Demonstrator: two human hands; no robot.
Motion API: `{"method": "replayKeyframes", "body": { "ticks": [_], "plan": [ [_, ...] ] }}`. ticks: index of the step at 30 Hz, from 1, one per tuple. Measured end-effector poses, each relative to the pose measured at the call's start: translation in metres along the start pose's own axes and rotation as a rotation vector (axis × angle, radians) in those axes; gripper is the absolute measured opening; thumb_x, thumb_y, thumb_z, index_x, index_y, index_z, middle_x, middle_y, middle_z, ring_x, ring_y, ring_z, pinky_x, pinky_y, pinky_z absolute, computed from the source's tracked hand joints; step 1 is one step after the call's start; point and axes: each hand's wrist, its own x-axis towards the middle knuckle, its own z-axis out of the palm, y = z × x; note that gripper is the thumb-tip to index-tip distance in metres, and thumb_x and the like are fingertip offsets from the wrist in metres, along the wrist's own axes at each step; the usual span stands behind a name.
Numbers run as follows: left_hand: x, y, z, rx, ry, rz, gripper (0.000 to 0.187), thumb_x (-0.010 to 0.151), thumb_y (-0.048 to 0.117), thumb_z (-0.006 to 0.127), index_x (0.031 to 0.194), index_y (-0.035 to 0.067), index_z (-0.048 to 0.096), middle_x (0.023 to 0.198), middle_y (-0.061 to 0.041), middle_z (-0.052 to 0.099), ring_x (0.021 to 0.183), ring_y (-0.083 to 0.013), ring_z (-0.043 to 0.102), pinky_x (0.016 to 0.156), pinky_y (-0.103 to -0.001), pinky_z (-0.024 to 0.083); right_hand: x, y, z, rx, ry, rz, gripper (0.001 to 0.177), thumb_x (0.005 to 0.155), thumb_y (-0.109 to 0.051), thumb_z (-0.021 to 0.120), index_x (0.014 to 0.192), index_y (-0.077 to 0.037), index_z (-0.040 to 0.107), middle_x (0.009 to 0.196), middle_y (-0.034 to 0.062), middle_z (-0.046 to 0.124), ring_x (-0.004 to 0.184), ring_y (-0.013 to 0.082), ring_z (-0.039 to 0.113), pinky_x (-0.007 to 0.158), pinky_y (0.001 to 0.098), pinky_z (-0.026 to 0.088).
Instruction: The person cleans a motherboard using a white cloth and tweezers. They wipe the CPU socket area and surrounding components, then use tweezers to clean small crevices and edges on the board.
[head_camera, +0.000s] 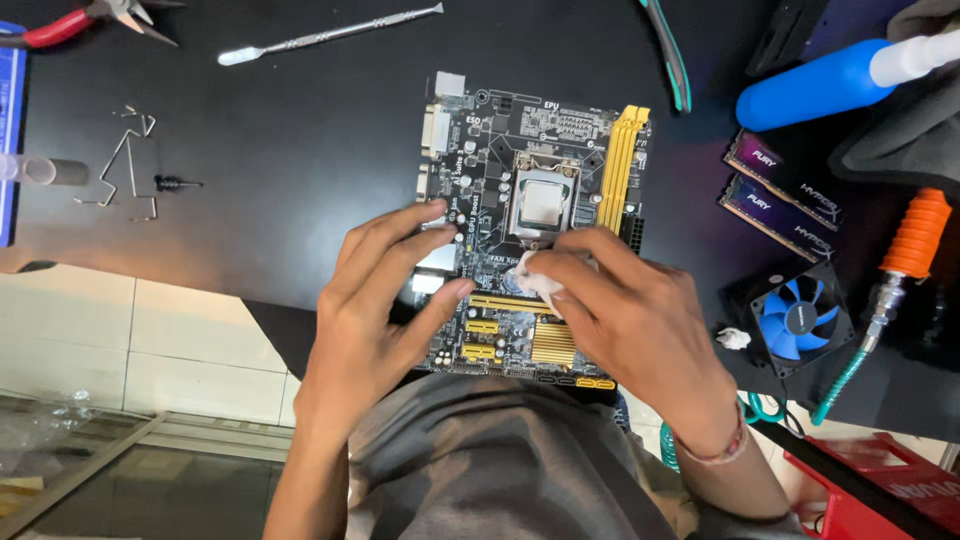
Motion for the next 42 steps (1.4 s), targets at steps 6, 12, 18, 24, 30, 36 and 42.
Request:
{"method": "replayKeyframes", "body": {
  "ticks": [6, 12, 18, 24, 30, 36, 42],
  "plan": [
    [-0.002, -0.004, -0.003, -0.04, -0.015, -0.033, 0.037, 0.105, 0.019, 0.082, 0.137, 0.005, 0.071, 0.152, -0.015, 0.067, 0.136, -0.0318, 0.065, 0.119, -0.044, 0.051, 0.007, 0.009, -0.02, 0.111, 0.125, 0.013, 0.025, 0.099, 0.011, 0.081, 0.12, -0.002, 0.08, 0.118, 0.0137, 0.072, 0.096, 0.0252, 0.075, 0.082, 0.0352, 0.06],
    [-0.001, -0.002, -0.008, -0.09, -0.036, -0.059, 0.035, 0.105, 0.012, 0.078, 0.139, 0.005, 0.071, 0.156, -0.014, 0.066, 0.14, -0.0321, 0.065, 0.121, -0.046, 0.052, 0.003, 0.004, -0.023, 0.087, 0.053, 0.11, 0.027, 0.101, 0.009, 0.068, 0.123, -0.005, 0.078, 0.114, 0.0091, 0.08, 0.094, 0.0244, 0.077, 0.083, 0.04, 0.058],
    [-0.001, -0.008, -0.01, -0.079, -0.056, -0.023, 0.038, 0.106, 0.017, 0.079, 0.141, 0.004, 0.071, 0.154, -0.015, 0.066, 0.141, -0.0326, 0.065, 0.122, -0.046, 0.052, -0.001, 0.001, 0.004, -0.16, -0.062, -0.054, 0.029, 0.099, -0.007, 0.07, 0.127, -0.015, 0.075, 0.122, 0.0054, 0.066, 0.062, 0.0273, 0.068, 0.048, 0.0424, 0.05],
    [-0.003, -0.008, -0.007, -0.07, -0.044, -0.031, 0.038, 0.106, 0.017, 0.079, 0.141, 0.004, 0.071, 0.155, -0.014, 0.065, 0.14, -0.0317, 0.064, 0.121, -0.045, 0.053, -0.006, 0.004, -0.009, -0.165, -0.115, 0.001, 0.022, 0.104, -0.028, 0.077, 0.124, -0.02, 0.084, 0.124, -0.0022, 0.067, 0.058, 0.0241, 0.066, 0.044, 0.0419, 0.053],
    [-0.005, -0.01, -0.001, -0.035, -0.017, 0.003, 0.04, 0.106, 0.019, 0.081, 0.142, 0.005, 0.071, 0.154, -0.015, 0.065, 0.138, -0.0328, 0.064, 0.12, -0.045, 0.052, 0.003, -0.002, -0.024, -0.024, 0.092, -0.01, 0.017, 0.107, 0.0, 0.072, 0.122, -0.005, 0.079, 0.119, 0.0097, 0.076, 0.082, 0.0232, 0.07, 0.065, 0.0376, 0.056],
    [-0.007, -0.011, 0.003, 0.016, 0.003, 0.047, 0.047, 0.105, 0.025, 0.085, 0.144, 0.004, 0.069, 0.155, -0.014, 0.064, 0.136, -0.0346, 0.064, 0.118, -0.047, 0.055, -0.012, -0.024, -0.013, 0.049, 0.038, -0.104, 0.022, 0.096, -0.001, 0.075, 0.114, -0.013, 0.076, 0.109, 0.0032, 0.072, 0.087, 0.0135, 0.072, 0.073, 0.0309, 0.062],
    [-0.006, -0.009, 0.004, 0.073, -0.004, 0.078, 0.032, 0.11, 0.012, 0.079, 0.139, 0.003, 0.068, 0.152, -0.017, 0.063, 0.135, -0.0363, 0.065, 0.116, -0.048, 0.055, -0.037, -0.019, 0.015, -0.226, -0.107, -0.081, 0.035, 0.104, -0.019, 0.082, 0.134, -0.018, 0.065, 0.123, 0.0063, 0.057, 0.059, 0.0273, 0.058, 0.056, 0.0448, 0.055]
  ]
}}
